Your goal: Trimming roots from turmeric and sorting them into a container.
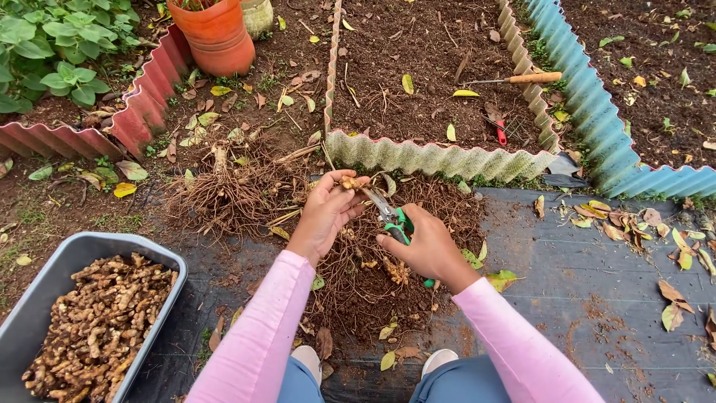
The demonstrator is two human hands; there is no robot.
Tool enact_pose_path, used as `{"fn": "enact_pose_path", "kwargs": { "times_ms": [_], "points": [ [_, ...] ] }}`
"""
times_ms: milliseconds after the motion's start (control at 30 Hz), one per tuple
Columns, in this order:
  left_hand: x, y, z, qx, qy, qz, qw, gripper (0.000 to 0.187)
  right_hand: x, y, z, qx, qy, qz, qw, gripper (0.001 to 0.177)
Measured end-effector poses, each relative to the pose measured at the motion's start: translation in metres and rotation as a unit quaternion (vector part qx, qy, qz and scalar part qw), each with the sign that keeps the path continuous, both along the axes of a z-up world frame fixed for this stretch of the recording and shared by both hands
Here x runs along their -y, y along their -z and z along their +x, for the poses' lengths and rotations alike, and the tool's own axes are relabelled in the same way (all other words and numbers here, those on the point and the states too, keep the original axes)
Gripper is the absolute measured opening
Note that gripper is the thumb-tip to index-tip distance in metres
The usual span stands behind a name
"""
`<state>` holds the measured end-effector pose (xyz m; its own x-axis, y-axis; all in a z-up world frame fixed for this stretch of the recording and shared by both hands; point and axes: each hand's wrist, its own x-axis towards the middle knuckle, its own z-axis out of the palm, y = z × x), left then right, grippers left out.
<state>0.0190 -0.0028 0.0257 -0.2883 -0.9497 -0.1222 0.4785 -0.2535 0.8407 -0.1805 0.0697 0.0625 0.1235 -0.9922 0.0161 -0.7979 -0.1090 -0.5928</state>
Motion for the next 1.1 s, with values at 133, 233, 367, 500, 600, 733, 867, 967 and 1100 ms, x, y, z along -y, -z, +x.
{"fn": "enact_pose_path", "kwargs": {
  "times_ms": [133, 233, 367, 500, 600, 733, 867, 967, 1100],
  "points": [
    [-0.003, 0.005, -0.005, 0.001, 0.007, 0.0, 1.0, 0.028, -0.003, -0.004, 0.004, -0.001, 0.006, -0.022, 1.0, 0.053],
    [-0.005, 0.006, -0.007, -0.043, 0.036, -0.002, 0.998, 0.028, -0.005, -0.007, 0.007, -0.006, -0.003, -0.053, 0.999, 0.052],
    [-0.004, 0.007, -0.008, -0.019, 0.028, 0.006, 0.999, 0.028, -0.006, -0.012, 0.007, -0.026, -0.014, -0.074, 0.997, 0.052],
    [-0.003, 0.01, -0.006, -0.018, 0.03, 0.016, 0.999, 0.025, -0.009, -0.016, 0.008, -0.031, -0.008, -0.069, 0.997, 0.049],
    [-0.004, 0.007, -0.006, 0.001, 0.023, 0.025, 0.999, 0.023, -0.006, -0.008, 0.004, -0.036, -0.01, -0.081, 0.996, 0.048],
    [-0.005, 0.003, -0.005, -0.001, 0.024, 0.027, 0.999, 0.025, -0.004, -0.006, 0.0, -0.024, -0.01, -0.096, 0.995, 0.045],
    [-0.004, -0.003, -0.004, 0.005, 0.018, 0.02, 1.0, 0.026, 0.0, -0.006, -0.005, 0.045, 0.061, 0.033, 0.997, 0.05],
    [-0.002, -0.001, -0.002, 0.029, 0.021, 0.001, 0.999, 0.032, 0.001, -0.007, -0.007, 0.055, 0.079, 0.056, 0.994, 0.052],
    [-0.005, -0.001, -0.001, 0.068, 0.045, -0.031, 0.996, 0.031, 0.002, 0.006, -0.012, 0.011, 0.04, 0.021, 0.999, 0.055]
  ]
}}
